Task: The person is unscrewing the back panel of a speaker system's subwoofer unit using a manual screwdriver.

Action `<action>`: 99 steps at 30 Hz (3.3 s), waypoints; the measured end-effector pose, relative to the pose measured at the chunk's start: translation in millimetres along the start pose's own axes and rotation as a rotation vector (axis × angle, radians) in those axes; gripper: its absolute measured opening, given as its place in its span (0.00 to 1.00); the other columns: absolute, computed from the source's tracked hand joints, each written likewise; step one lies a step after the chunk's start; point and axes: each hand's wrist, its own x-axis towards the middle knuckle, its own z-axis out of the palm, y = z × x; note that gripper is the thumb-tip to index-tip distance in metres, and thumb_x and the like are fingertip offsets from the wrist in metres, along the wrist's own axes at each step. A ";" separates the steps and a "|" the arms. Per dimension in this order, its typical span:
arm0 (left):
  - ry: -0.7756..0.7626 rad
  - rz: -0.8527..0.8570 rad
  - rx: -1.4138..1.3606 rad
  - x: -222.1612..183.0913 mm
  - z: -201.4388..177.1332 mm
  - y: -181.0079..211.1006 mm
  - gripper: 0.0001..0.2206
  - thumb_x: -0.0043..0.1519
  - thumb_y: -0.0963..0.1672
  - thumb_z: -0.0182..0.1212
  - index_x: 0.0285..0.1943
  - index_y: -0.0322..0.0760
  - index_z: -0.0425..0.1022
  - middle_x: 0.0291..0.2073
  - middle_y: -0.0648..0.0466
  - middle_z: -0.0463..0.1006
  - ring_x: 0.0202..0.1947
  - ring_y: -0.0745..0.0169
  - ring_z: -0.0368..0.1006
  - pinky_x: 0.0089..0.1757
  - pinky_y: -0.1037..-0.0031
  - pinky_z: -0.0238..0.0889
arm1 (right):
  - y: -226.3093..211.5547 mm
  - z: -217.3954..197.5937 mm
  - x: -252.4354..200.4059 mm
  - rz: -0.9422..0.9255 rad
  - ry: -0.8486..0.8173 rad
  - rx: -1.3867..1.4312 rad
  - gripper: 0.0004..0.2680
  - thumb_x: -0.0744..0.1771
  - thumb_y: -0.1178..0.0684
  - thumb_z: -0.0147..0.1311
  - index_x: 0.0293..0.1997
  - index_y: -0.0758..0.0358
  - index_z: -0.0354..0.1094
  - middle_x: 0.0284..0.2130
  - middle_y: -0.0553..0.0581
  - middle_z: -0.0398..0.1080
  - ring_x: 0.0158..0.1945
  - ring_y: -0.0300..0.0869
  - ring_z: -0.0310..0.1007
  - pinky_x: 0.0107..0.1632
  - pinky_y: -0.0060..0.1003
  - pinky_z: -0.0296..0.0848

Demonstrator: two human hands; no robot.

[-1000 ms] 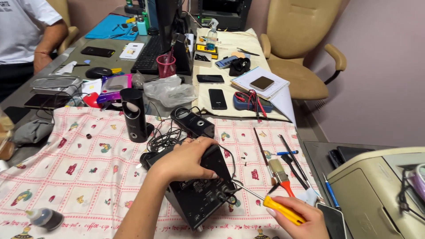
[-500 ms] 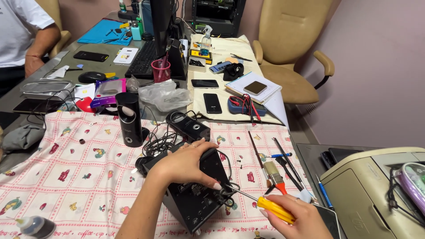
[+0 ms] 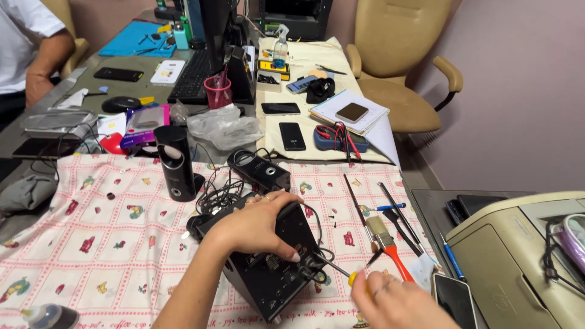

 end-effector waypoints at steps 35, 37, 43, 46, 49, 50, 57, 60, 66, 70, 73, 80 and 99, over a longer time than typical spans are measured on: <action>0.016 -0.001 -0.005 -1.5 2.3 -0.2 0.48 0.39 0.55 0.74 0.74 0.66 0.56 0.75 0.66 0.55 0.71 0.51 0.51 0.63 0.51 0.50 | 9.2 -9.5 -42.1 0.493 0.373 0.628 0.16 0.63 0.47 0.62 0.57 0.42 0.73 0.51 0.56 0.69 0.53 0.47 0.73 0.55 0.42 0.68; 0.018 0.004 -0.016 0.2 3.6 -1.4 0.48 0.39 0.55 0.74 0.74 0.66 0.56 0.75 0.66 0.55 0.72 0.51 0.51 0.63 0.52 0.50 | 9.2 -6.9 -39.2 0.495 0.414 0.664 0.13 0.64 0.48 0.59 0.54 0.44 0.74 0.50 0.57 0.68 0.52 0.48 0.73 0.55 0.43 0.68; 0.035 0.020 -0.021 0.7 4.3 -2.6 0.49 0.38 0.55 0.75 0.75 0.63 0.55 0.74 0.63 0.56 0.71 0.51 0.52 0.64 0.56 0.51 | -1.9 -17.9 4.6 0.608 0.927 1.155 0.15 0.72 0.52 0.38 0.26 0.58 0.66 0.41 0.57 0.72 0.48 0.43 0.72 0.68 0.59 0.75; 0.023 -0.005 0.012 -1.6 3.2 0.9 0.50 0.38 0.55 0.75 0.75 0.65 0.54 0.76 0.65 0.53 0.74 0.50 0.48 0.64 0.48 0.47 | -7.0 -6.5 10.5 0.467 1.125 1.580 0.12 0.70 0.52 0.37 0.28 0.61 0.62 0.27 0.52 0.66 0.36 0.42 0.69 0.55 0.55 0.77; 0.019 -0.011 0.007 -4.9 1.3 4.1 0.50 0.38 0.55 0.74 0.75 0.66 0.54 0.76 0.66 0.53 0.73 0.50 0.48 0.64 0.45 0.46 | 0.9 -25.5 26.8 0.450 1.270 1.779 0.13 0.67 0.56 0.41 0.19 0.56 0.48 0.13 0.52 0.56 0.22 0.43 0.59 0.53 0.50 0.63; 0.011 -0.022 0.009 -6.3 0.2 5.5 0.50 0.39 0.55 0.73 0.76 0.65 0.53 0.77 0.66 0.52 0.74 0.52 0.48 0.64 0.45 0.46 | 5.1 -28.7 30.1 0.365 1.203 1.864 0.13 0.67 0.53 0.44 0.19 0.55 0.47 0.10 0.52 0.55 0.19 0.42 0.52 0.46 0.48 0.59; 0.013 -0.016 0.020 -7.6 -0.3 6.3 0.47 0.39 0.55 0.73 0.74 0.65 0.56 0.74 0.65 0.57 0.71 0.52 0.52 0.63 0.49 0.50 | 17.1 -21.8 7.2 0.726 0.664 1.248 0.18 0.68 0.38 0.42 0.49 0.61 0.72 0.42 0.56 0.78 0.37 0.40 0.78 0.49 0.35 0.75; 0.004 -0.011 0.012 -7.9 -0.1 6.6 0.48 0.39 0.55 0.73 0.74 0.65 0.56 0.75 0.66 0.56 0.71 0.52 0.52 0.63 0.50 0.50 | 24.9 -35.8 10.3 1.198 0.402 1.203 0.14 0.65 0.47 0.50 0.56 0.53 0.71 0.37 0.53 0.83 0.41 0.38 0.83 0.53 0.33 0.76; -0.014 0.049 0.037 -7.2 -1.0 3.9 0.47 0.38 0.55 0.72 0.73 0.65 0.57 0.72 0.65 0.58 0.69 0.53 0.56 0.61 0.54 0.54 | 21.3 -32.9 0.9 1.283 0.123 1.015 0.09 0.65 0.42 0.53 0.41 0.41 0.82 0.24 0.44 0.81 0.24 0.35 0.75 0.34 0.27 0.70; -0.023 0.056 0.026 -4.5 0.0 -0.4 0.47 0.38 0.54 0.73 0.73 0.67 0.57 0.75 0.66 0.56 0.71 0.54 0.53 0.63 0.57 0.52 | -0.1 -17.8 -9.0 0.997 0.368 0.781 0.13 0.61 0.43 0.61 0.50 0.43 0.77 0.18 0.42 0.72 0.14 0.34 0.62 0.24 0.29 0.65; -0.004 0.086 0.019 1.1 2.9 -6.5 0.47 0.38 0.54 0.75 0.73 0.65 0.59 0.73 0.64 0.58 0.69 0.52 0.57 0.63 0.60 0.52 | -3.9 -15.9 -11.1 0.758 0.477 0.703 0.16 0.59 0.40 0.67 0.47 0.49 0.74 0.24 0.46 0.77 0.20 0.32 0.73 0.29 0.28 0.79; -0.010 0.106 -0.003 2.2 4.8 -7.9 0.46 0.39 0.53 0.75 0.72 0.64 0.59 0.74 0.63 0.57 0.69 0.51 0.57 0.63 0.60 0.51 | -5.8 0.6 -29.9 0.784 0.147 0.672 0.15 0.60 0.29 0.61 0.44 0.37 0.77 0.30 0.40 0.71 0.29 0.33 0.77 0.26 0.32 0.69; 0.024 0.166 0.035 5.5 7.9 -12.2 0.44 0.40 0.53 0.76 0.70 0.60 0.61 0.74 0.60 0.57 0.69 0.52 0.58 0.62 0.61 0.49 | 1.1 -37.7 -2.6 0.629 0.376 1.054 0.08 0.60 0.41 0.68 0.37 0.45 0.81 0.31 0.32 0.81 0.38 0.28 0.80 0.42 0.20 0.78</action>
